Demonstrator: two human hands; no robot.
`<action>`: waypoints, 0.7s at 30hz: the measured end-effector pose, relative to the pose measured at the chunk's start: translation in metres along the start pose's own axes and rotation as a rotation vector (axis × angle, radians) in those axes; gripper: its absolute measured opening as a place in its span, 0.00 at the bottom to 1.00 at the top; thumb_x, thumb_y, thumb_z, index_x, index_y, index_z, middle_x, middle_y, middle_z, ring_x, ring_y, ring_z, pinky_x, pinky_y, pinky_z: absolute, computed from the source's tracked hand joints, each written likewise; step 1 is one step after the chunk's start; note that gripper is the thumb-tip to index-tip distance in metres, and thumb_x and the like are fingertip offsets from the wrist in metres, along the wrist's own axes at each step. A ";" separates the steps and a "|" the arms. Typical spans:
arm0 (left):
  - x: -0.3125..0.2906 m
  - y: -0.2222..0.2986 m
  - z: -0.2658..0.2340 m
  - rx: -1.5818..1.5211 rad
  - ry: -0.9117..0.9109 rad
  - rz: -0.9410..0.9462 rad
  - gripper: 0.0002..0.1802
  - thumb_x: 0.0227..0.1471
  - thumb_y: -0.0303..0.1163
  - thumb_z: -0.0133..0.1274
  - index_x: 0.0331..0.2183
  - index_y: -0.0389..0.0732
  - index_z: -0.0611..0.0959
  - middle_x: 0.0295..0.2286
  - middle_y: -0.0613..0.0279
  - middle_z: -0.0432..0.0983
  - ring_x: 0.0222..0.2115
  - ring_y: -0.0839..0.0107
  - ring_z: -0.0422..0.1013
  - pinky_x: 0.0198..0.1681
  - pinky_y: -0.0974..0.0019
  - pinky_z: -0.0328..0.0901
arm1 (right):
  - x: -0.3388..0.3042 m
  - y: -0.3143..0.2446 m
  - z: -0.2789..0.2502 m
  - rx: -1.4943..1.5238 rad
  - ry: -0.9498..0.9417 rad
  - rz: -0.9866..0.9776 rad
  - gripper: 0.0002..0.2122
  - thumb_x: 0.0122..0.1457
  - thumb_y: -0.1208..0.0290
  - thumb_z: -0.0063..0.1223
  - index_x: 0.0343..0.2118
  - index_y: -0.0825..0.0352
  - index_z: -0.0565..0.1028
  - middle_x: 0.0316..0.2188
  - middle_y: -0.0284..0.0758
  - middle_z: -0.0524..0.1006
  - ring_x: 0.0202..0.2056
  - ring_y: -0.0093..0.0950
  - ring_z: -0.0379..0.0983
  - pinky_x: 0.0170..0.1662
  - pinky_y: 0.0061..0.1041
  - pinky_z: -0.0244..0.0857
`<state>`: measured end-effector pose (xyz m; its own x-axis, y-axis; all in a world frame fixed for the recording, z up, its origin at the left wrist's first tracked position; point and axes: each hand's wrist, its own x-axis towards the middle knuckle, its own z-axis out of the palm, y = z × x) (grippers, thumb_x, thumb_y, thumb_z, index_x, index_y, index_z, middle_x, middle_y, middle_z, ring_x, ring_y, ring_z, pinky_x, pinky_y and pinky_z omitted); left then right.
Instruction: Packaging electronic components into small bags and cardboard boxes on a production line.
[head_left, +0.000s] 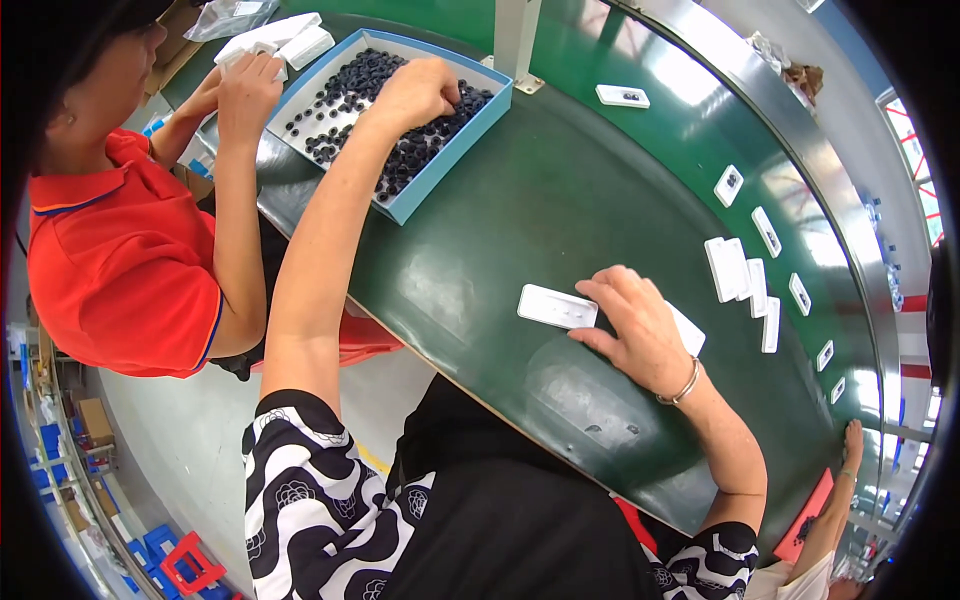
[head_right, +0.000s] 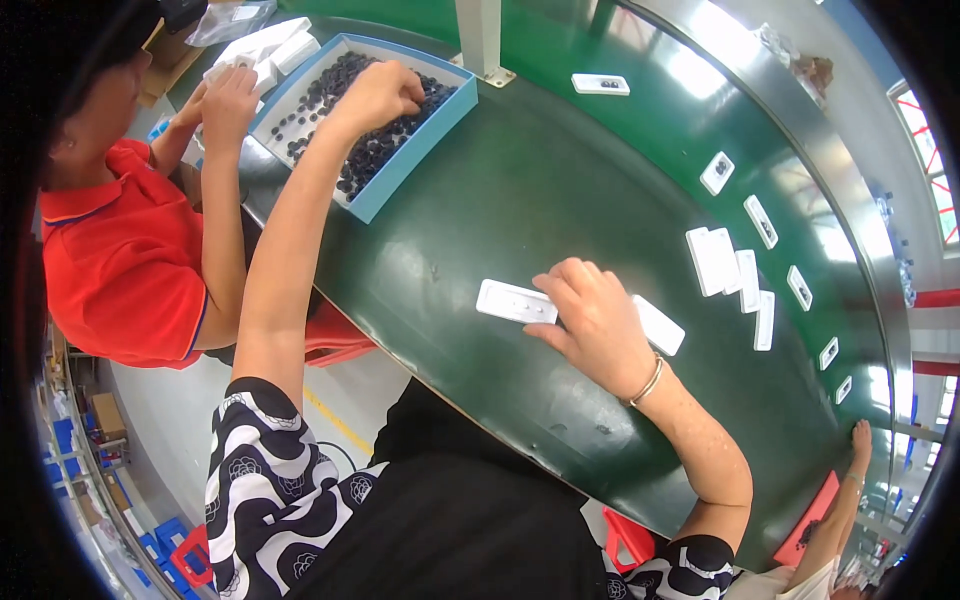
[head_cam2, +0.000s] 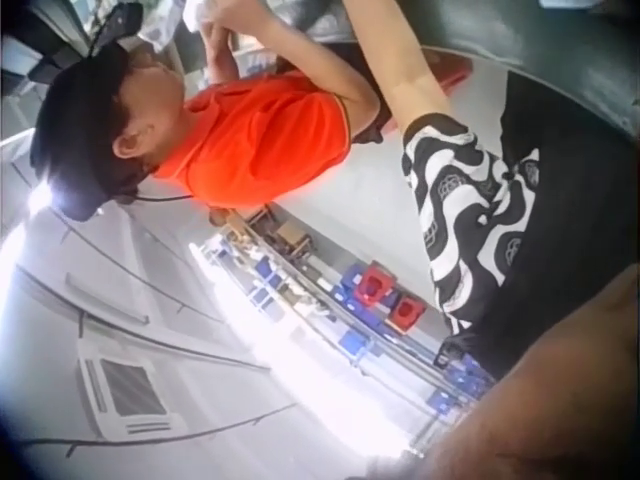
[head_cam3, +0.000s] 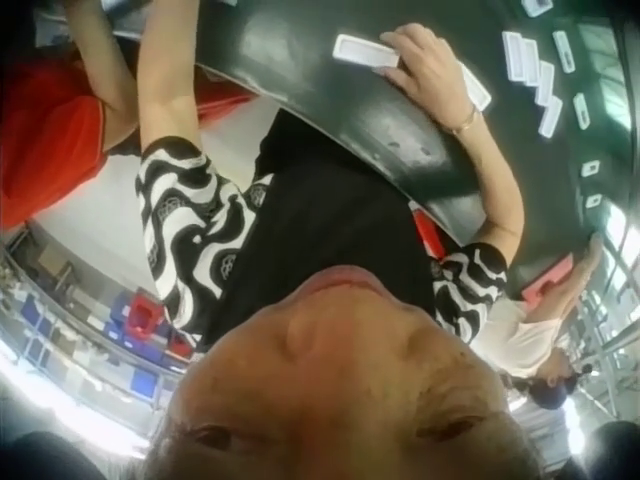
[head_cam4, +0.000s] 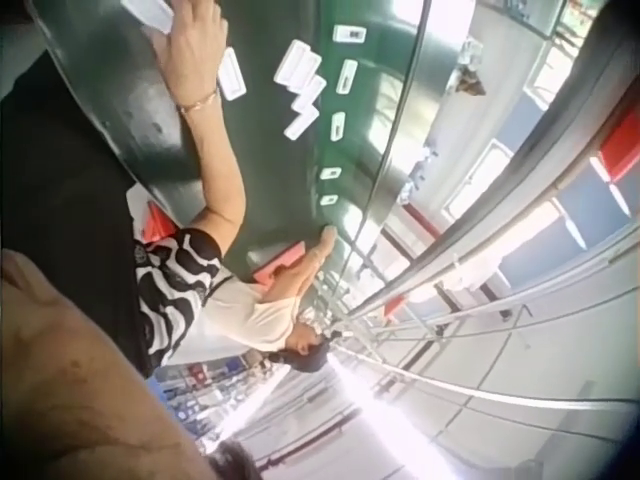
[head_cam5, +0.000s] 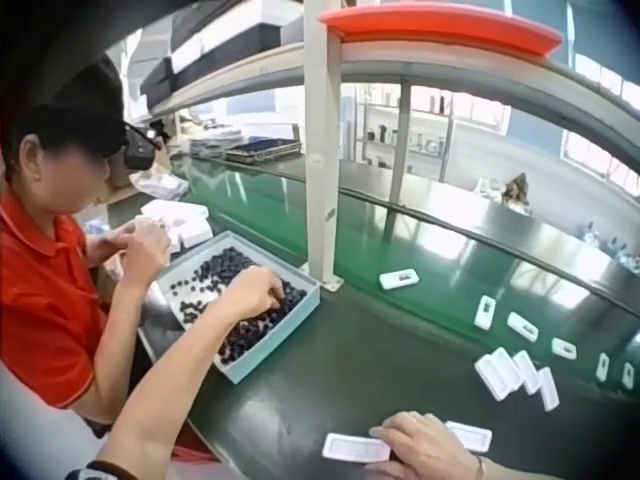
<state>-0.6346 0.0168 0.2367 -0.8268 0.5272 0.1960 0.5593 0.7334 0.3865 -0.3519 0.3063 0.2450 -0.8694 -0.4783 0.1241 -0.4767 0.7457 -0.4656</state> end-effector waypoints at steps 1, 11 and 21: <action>0.000 -0.005 0.004 0.004 0.008 -0.009 0.11 0.39 0.22 0.61 0.31 0.35 0.87 0.26 0.46 0.82 0.30 0.54 0.80 0.37 0.59 0.72 | 0.009 0.000 -0.005 -0.001 -0.002 -0.013 0.19 0.50 0.70 0.66 0.46 0.67 0.76 0.42 0.38 0.73 0.42 0.39 0.71 0.45 0.33 0.65; -0.019 -0.011 0.011 0.091 0.218 0.096 0.05 0.43 0.24 0.60 0.27 0.33 0.84 0.26 0.48 0.81 0.29 0.53 0.79 0.36 0.58 0.72 | 0.205 0.037 -0.018 0.054 0.378 -0.165 0.07 0.57 0.73 0.57 0.36 0.68 0.80 0.32 0.38 0.78 0.34 0.36 0.77 0.40 0.31 0.70; -0.096 0.043 -0.017 -0.834 0.475 -0.431 0.05 0.49 0.20 0.59 0.28 0.30 0.78 0.24 0.57 0.81 0.23 0.74 0.78 0.28 0.71 0.75 | 0.317 0.031 0.038 -0.191 -0.023 0.005 0.07 0.51 0.75 0.56 0.31 0.60 0.84 0.33 0.43 0.83 0.39 0.42 0.80 0.46 0.39 0.73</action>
<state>-0.5325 -0.0093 0.2501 -0.9855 -0.0626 0.1577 0.1428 0.1956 0.9702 -0.6376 0.1605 0.2366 -0.8698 -0.4831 0.1007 -0.4901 0.8217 -0.2910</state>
